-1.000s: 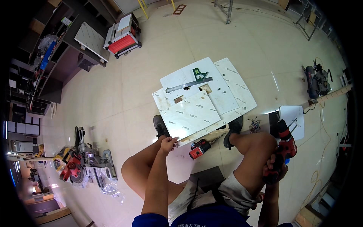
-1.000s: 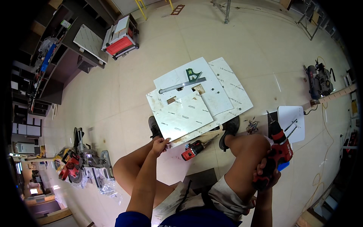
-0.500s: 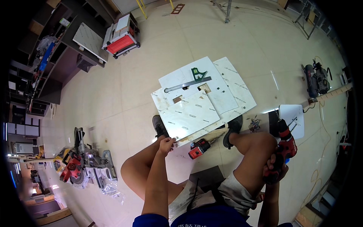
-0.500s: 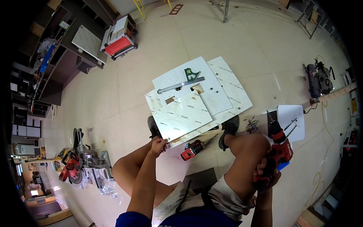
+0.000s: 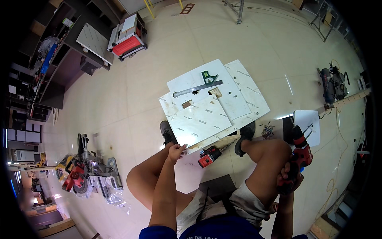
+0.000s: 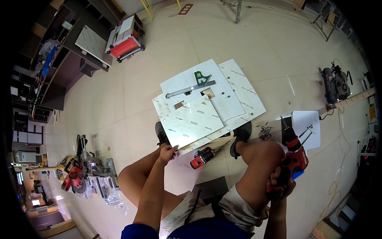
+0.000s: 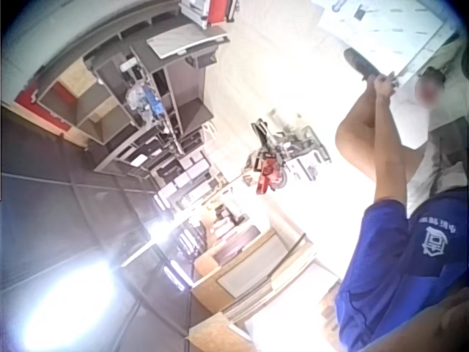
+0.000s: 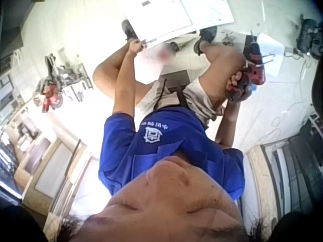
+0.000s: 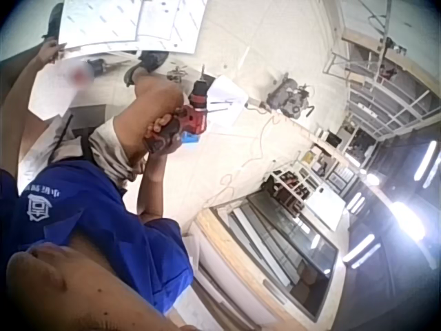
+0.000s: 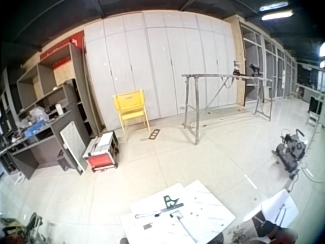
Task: The person sits on the floor and uses a cordless drill to make holes in a white panel. They also use a screwdriver to drive screws into the panel and a ruler to measure and mark positions.
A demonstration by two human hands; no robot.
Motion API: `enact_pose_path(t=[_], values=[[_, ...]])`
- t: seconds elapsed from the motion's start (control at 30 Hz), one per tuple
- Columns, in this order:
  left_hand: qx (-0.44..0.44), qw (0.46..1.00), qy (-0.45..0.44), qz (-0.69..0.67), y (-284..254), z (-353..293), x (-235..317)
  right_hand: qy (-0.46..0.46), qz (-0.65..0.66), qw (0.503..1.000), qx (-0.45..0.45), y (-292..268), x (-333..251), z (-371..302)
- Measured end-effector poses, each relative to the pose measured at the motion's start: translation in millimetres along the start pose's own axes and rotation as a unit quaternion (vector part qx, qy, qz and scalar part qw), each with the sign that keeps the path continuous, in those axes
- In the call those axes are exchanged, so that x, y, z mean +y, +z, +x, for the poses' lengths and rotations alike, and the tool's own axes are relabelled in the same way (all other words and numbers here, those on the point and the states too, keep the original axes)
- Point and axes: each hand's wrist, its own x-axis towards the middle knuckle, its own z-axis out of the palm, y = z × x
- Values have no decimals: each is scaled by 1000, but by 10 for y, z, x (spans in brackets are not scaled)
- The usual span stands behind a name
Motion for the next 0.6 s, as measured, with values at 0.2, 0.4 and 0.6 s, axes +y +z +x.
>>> enact_pose_path(t=[0.2, 0.4, 0.6], values=[[11, 999, -30, 0, 23, 1, 48, -8, 0, 1000, -8, 18, -24, -4], [31, 999, -20, -14, -381, 252, 600, -6, -13, 1000, 4, 19, -5, 12], [169, 985, 20, 21, -546, 651, 1076, 4, -28, 999, 25, 65, 62, 57]])
